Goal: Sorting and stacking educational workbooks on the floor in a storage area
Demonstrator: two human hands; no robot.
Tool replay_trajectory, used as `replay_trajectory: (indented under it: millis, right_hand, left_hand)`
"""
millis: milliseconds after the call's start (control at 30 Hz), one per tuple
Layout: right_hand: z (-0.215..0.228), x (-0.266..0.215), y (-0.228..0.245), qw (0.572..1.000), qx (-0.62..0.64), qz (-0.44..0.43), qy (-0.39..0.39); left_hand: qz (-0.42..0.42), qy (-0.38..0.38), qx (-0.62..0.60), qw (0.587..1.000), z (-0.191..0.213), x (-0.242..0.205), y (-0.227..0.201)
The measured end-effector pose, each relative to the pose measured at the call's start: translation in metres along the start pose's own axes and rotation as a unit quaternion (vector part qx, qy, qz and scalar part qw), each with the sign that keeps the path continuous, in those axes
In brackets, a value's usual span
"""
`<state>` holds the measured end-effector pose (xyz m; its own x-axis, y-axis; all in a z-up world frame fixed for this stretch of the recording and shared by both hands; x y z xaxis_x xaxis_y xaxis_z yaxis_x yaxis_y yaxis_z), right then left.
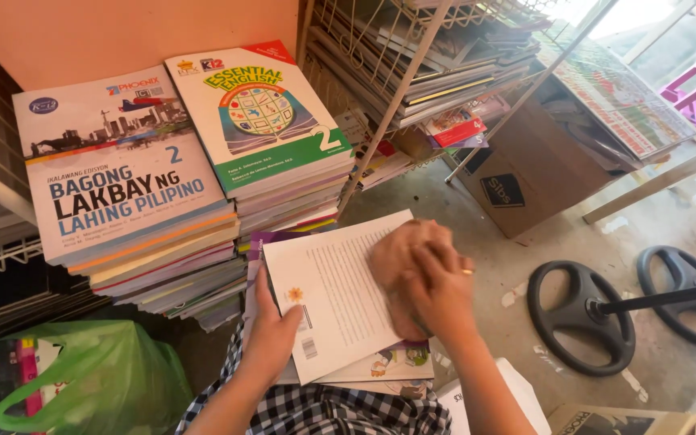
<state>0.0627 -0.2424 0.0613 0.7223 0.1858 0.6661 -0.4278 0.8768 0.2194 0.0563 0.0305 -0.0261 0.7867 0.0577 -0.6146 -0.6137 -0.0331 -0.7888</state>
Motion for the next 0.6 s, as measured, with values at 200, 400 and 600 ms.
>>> replay_trajectory:
  millis: [200,400,600]
  right_hand:
    - [-0.079,0.006,-0.001,0.978,-0.050,-0.005,0.201]
    - [-0.064,0.017,0.114,0.962,0.075,0.199,0.172]
    - [-0.049,-0.035,0.076,0.961,0.130,0.176,0.167]
  left_hand:
    - [-0.063,-0.003,0.176,0.982,0.011,0.000,-0.005]
    - [0.021,-0.036,0.308,0.950,0.041,-0.015,-0.011]
    - [-0.280,-0.381,0.246,0.846,0.156,0.005,0.056]
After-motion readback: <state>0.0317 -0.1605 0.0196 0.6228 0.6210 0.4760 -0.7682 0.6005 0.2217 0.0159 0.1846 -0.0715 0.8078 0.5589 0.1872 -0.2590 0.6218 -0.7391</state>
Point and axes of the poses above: each hand's wrist, its own x-axis towards the middle knuckle, its own z-axis out of the back of the hand, y = z × x, the point moved 3 cm from there along x, towards the middle knuckle, and after that the axes turned 15 degrees about z, right-handed, at the moved point
